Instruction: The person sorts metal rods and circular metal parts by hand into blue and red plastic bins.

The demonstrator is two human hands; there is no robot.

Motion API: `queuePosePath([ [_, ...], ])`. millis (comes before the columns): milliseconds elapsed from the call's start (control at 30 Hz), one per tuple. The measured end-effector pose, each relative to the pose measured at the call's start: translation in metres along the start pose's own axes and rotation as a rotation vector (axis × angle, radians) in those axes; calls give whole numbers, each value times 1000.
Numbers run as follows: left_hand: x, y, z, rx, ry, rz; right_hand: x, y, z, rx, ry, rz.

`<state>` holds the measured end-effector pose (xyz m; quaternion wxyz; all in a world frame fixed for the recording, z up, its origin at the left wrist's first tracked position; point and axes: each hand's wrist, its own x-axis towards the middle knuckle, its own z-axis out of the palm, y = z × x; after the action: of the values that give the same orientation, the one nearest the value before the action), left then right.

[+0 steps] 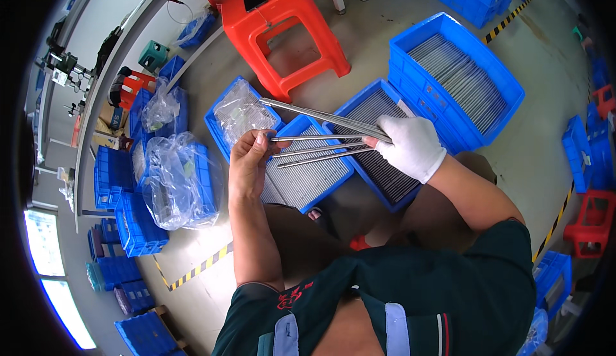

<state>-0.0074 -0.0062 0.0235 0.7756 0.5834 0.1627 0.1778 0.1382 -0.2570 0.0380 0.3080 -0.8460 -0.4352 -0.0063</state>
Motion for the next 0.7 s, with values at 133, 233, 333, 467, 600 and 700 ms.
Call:
queuePosePath([
  [133, -1, 2, 0, 31, 16, -19, -1, -1, 0, -27, 31, -38],
  [233, -1, 1, -4, 2, -6, -60, -1, -2, 0, -63, 48, -76],
  [333, 0, 0, -4, -4, -28, -77, -2, -1, 0, -114, 77, -118],
  [467, -1, -1, -7, -15, -14, -64, -2, -4, 0, -117, 66, -117],
  [600, -1, -3, -10, -24, -116, 6, -4, 3, 4, -26, -30, -25],
  [700, -1, -2, -5, -44, -106, -1, -5, 5, 6, 20, -89, 60],
])
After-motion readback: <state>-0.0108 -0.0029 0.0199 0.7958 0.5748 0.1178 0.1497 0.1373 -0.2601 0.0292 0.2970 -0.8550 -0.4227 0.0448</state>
